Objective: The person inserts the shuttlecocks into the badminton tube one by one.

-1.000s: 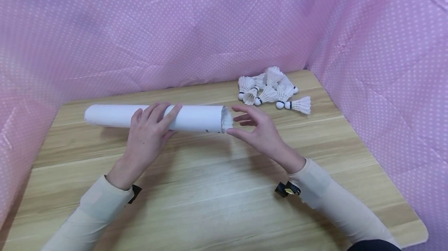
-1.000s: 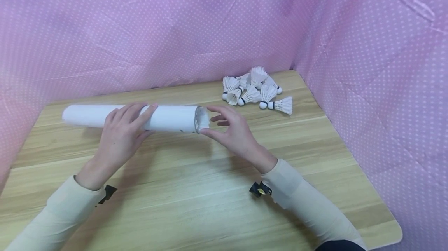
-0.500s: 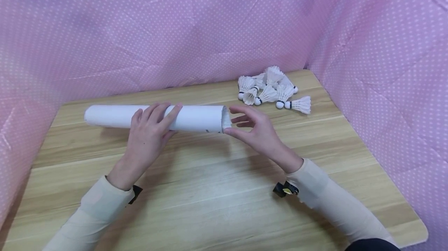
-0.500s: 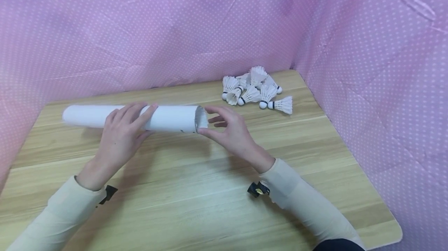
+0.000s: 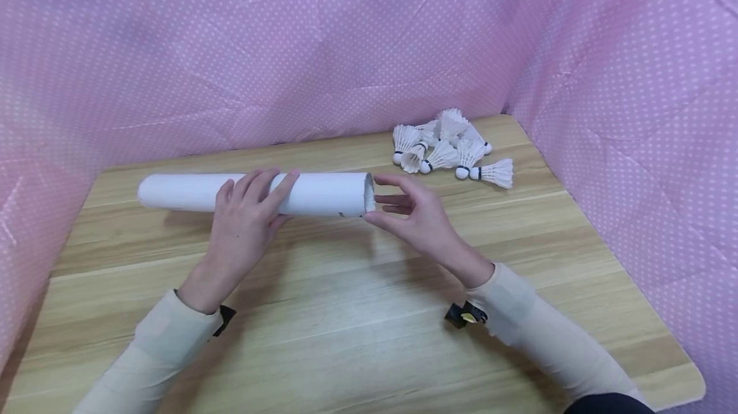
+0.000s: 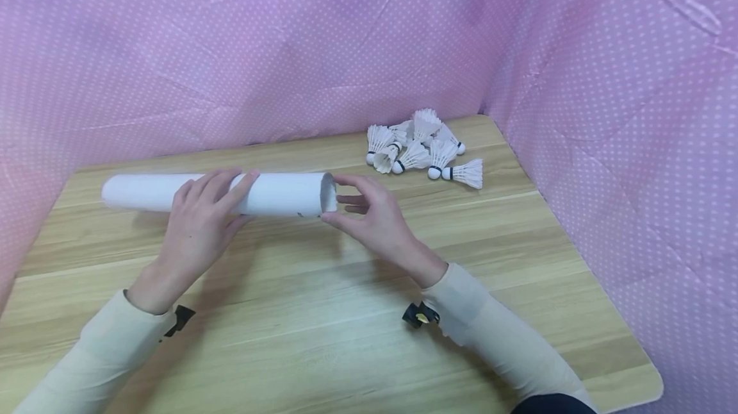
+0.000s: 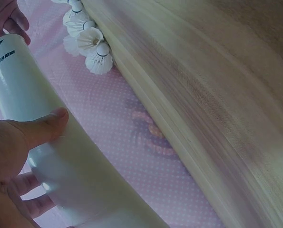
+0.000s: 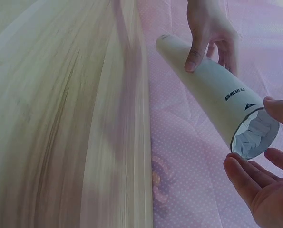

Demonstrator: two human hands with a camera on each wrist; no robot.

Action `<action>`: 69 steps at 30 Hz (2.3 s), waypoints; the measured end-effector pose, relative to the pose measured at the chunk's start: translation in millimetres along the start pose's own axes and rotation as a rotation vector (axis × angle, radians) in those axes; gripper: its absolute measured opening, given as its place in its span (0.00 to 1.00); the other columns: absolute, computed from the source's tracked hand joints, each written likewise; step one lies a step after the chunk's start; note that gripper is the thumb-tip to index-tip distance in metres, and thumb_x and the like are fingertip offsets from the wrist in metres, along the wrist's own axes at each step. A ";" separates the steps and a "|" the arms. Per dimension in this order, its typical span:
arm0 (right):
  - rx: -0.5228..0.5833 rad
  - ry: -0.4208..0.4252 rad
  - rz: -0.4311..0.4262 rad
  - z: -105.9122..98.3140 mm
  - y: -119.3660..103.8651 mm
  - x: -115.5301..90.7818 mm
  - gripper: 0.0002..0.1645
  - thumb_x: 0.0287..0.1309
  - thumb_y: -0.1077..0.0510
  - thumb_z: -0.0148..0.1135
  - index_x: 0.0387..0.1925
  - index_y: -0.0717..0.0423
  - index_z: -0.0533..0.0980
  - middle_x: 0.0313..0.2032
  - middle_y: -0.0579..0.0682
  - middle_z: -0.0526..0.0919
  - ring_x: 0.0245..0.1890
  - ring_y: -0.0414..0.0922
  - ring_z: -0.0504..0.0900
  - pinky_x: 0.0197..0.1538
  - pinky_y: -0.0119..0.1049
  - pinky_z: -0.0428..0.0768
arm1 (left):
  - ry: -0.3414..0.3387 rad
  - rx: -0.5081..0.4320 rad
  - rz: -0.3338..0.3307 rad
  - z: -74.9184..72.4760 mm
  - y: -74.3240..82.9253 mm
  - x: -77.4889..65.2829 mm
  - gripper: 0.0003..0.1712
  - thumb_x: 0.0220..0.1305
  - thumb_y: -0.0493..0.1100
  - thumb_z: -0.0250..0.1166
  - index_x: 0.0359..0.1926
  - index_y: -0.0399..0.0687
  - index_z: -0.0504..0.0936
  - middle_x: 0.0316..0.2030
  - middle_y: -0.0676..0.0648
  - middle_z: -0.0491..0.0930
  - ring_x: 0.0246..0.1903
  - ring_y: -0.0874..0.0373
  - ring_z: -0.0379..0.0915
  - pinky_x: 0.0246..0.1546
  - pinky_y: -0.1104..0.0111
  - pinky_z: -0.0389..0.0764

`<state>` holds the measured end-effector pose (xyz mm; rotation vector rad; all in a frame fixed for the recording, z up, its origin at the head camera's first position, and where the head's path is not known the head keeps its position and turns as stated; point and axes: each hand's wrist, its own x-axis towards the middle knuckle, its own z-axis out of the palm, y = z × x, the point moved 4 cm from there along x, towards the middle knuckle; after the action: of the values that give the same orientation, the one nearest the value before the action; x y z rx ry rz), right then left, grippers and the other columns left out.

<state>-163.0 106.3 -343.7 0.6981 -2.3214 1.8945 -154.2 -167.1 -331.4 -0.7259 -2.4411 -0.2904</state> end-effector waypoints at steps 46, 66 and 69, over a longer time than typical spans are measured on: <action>-0.484 0.031 0.119 -166.2 65.0 -9.3 0.34 0.51 0.66 0.77 0.61 0.60 0.76 0.64 0.57 0.76 0.67 0.55 0.69 0.71 0.53 0.60 | -0.025 0.021 -0.103 -4.5 -22.2 -18.1 0.50 0.44 0.33 0.82 0.69 0.56 0.72 0.60 0.36 0.74 0.60 0.35 0.68 0.54 0.32 0.65; -0.501 0.022 0.331 -230.7 110.4 -17.2 0.46 0.55 0.57 0.76 0.72 0.56 0.64 0.74 0.59 0.61 0.74 0.64 0.52 0.70 0.68 0.49 | -0.037 0.033 -0.105 -5.7 -24.6 -21.6 0.51 0.43 0.33 0.82 0.70 0.56 0.71 0.59 0.36 0.74 0.59 0.35 0.68 0.53 0.33 0.66; -0.482 0.003 0.360 -236.6 115.8 -16.7 0.49 0.54 0.58 0.76 0.74 0.55 0.62 0.75 0.59 0.59 0.75 0.65 0.51 0.71 0.68 0.49 | -0.046 0.033 -0.110 -6.5 -23.7 -21.4 0.51 0.42 0.33 0.82 0.70 0.56 0.71 0.60 0.36 0.74 0.59 0.35 0.68 0.53 0.33 0.66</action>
<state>-246.8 350.6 -398.1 0.2371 -2.8912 1.3229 -149.6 -198.3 -339.6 -0.5916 -2.5280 -0.2783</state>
